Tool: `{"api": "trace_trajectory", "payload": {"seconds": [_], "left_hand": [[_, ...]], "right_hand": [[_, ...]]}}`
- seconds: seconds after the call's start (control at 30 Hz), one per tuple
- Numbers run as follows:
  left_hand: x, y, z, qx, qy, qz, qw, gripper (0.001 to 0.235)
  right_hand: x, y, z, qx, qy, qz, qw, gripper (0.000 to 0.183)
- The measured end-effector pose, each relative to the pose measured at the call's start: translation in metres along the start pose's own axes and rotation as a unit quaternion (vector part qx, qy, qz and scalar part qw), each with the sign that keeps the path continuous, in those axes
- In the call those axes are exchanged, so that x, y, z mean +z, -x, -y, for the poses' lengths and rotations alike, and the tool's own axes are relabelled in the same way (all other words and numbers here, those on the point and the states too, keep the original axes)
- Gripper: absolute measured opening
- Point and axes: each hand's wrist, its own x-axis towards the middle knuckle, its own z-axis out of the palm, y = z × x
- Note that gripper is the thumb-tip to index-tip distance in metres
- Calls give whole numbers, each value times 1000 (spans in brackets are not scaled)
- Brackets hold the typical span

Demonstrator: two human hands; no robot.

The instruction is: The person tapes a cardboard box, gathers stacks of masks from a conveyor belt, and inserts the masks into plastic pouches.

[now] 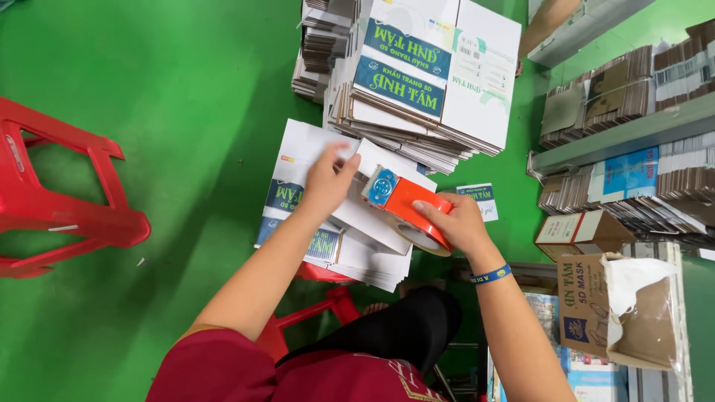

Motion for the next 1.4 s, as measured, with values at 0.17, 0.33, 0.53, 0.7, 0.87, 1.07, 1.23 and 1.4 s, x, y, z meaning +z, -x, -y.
{"api": "trace_trajectory", "payload": {"seconds": [0.17,0.33,0.53,0.7,0.87,1.07,1.23,1.4], "left_hand": [[-11,-23,50,317,-299,-30,900,26],[-10,-21,76,312,-400,51,860,29],[-4,-19,69,311,-420,52,851,31],[29,-36,54,137,-208,20,968,32],[58,-57,68,-182,110,210,954,57],[61,-42,64,-172,236,184,939,50],[57,-45,75,-143,197,163,956,37],[41,-59,89,-21,11,67,997,35]], "right_hand": [[-1,-9,-33,-8,-77,17,997,45],[-29,-15,-12,-20,-160,10,987,45],[-23,-28,1,42,-39,-12,998,49],[-19,-23,-17,45,-36,-14,998,49],[-23,-21,-40,13,-79,-11,997,45],[-21,-13,-32,5,-70,0,998,44],[-23,-8,-16,-5,-18,-1,1000,46],[-17,3,12,4,13,-1,1000,47]]}}
